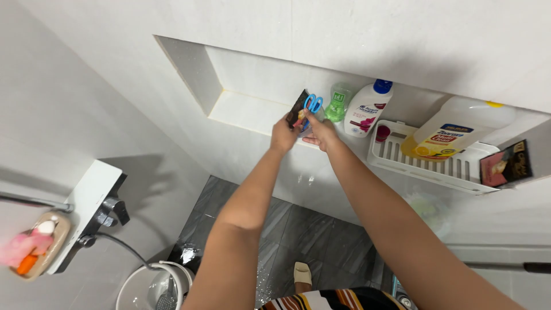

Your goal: Cleaning bathroom walls and fixtures using a scrub brush, soap, and mop.

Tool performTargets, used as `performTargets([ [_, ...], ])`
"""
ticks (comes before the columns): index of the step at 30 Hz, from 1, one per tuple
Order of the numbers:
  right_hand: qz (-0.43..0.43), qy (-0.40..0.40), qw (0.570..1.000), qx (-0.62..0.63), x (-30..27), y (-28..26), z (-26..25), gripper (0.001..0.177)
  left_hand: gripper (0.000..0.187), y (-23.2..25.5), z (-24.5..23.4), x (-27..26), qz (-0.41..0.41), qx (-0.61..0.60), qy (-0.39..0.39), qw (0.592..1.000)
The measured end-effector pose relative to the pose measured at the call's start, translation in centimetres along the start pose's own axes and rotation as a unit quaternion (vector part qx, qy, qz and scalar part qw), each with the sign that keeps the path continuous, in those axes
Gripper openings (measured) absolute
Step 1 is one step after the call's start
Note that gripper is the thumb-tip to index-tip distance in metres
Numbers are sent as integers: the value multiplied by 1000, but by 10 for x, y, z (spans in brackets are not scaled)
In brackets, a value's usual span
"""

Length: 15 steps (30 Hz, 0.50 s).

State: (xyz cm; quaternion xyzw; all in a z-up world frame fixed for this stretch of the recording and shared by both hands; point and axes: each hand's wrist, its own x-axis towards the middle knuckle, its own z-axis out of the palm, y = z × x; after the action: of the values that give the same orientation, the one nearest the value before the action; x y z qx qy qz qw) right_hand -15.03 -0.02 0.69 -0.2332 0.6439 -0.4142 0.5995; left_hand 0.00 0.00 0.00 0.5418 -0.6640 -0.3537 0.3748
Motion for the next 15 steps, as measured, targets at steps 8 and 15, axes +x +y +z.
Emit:
performTargets([
  [8,-129,-190,973,3,-65,58,35,59,26,-9,-55,-110,2,-67,109,992],
  [15,-154,-256,953,50,-177,151,102,34,13,-3,-138,-270,16,0,178,984],
])
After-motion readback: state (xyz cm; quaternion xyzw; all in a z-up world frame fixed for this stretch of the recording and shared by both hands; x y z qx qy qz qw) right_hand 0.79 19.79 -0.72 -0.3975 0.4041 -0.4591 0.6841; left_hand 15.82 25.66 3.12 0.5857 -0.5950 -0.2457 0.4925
